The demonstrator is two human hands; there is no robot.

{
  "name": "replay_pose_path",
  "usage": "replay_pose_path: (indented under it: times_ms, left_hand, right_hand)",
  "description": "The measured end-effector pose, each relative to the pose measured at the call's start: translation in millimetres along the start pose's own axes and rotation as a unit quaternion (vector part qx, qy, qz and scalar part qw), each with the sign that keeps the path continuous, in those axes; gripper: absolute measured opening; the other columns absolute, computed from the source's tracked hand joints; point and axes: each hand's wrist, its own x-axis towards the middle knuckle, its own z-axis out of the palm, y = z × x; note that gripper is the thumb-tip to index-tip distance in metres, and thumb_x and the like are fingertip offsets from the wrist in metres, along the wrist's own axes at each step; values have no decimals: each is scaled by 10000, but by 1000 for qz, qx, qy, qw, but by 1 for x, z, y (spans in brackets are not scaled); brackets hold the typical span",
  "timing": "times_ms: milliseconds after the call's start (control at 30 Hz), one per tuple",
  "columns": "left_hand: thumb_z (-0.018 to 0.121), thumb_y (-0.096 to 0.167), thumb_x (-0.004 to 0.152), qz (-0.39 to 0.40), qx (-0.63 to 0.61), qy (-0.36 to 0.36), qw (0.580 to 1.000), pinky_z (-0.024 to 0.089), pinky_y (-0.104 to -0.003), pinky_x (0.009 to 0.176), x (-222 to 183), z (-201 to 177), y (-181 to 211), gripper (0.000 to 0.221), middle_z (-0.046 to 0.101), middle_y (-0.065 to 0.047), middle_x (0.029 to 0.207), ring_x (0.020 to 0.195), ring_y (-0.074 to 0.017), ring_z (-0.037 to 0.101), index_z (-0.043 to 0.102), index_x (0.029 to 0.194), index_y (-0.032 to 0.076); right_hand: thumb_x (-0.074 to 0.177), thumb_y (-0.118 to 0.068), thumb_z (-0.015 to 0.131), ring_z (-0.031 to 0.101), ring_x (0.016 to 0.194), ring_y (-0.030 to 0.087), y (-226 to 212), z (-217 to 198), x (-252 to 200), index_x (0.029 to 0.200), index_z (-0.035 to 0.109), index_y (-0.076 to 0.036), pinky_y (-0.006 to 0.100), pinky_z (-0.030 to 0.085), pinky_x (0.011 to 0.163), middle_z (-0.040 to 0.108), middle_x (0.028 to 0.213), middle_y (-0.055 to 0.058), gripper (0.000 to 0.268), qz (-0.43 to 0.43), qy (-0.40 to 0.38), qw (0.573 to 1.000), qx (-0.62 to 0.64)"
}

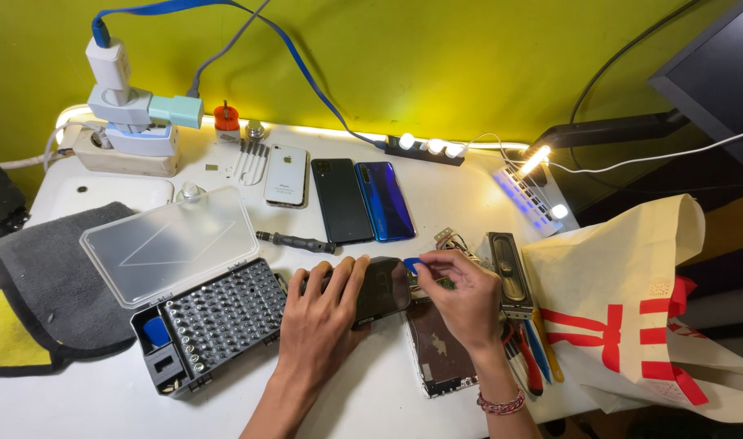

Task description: Disassembling and repairing a digital clock using a screwdriver and pry tools on a workbench.

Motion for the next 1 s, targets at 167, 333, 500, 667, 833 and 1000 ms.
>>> replay_pose_path:
  times_ms: [167, 333, 500, 667, 833, 1000]
  left_hand:
    - [919, 550, 513, 2, -4, 5, 1000, 463, -420, 904, 1, -1, 0, 1049, 631, -19, 1257, 1006, -251, 588, 567, 1405, 123]
    - [917, 610, 508, 0, 0, -3, 1000, 460, -424, 919, 0, 0, 0, 1084, 633, -18, 1248, 1021, -248, 582, 563, 1413, 131]
    - [912, 594, 518, 0, 3, 0, 1000, 464, -422, 912, 0, 0, 0, 1064, 631, -13, 1250, 1015, -245, 588, 567, 1412, 132]
    - [916, 592, 492, -2, 4, 6, 1000, 458, -417, 916, 0, 0, 1, 1080, 634, -10, 1239, 1016, -243, 582, 571, 1408, 135]
    - [909, 555, 510, -4, -3, -2, 1000, 460, -415, 911, -1, 1, 1, 1045, 634, -15, 1242, 1014, -244, 582, 568, 1406, 137]
    - [901, 553, 528, -3, -7, -13, 1000, 456, -412, 906, -2, 3, 0, 1029, 624, -29, 1241, 1023, -253, 568, 566, 1401, 123]
  right_hand:
    - [823, -10, 789, 789, 843, 168, 0, 0, 0, 978, 783, -15, 248, 676, 822, 808, 931, 105, 156, 90, 12, 995, 49]
    - [821, -11, 791, 791, 851, 173, 1, 1, -1, 986, 783, -17, 251, 679, 822, 809, 933, 108, 165, 97, 10, 994, 55]
    - [820, -16, 792, 797, 830, 169, -2, -1, -1, 989, 781, -14, 240, 680, 797, 811, 938, 108, 170, 57, 7, 998, 18]
    - [819, 82, 769, 762, 862, 190, -18, 1, 2, 955, 748, -29, 277, 626, 794, 785, 940, 83, 177, -171, 22, 972, -163]
    - [827, 119, 751, 710, 787, 172, -23, 7, 6, 910, 716, -35, 272, 595, 751, 746, 862, 57, 179, -202, 22, 962, -182]
    - [849, 89, 748, 668, 721, 147, -22, 5, 16, 869, 681, -53, 275, 546, 675, 704, 793, 28, 159, -186, -8, 971, -147]
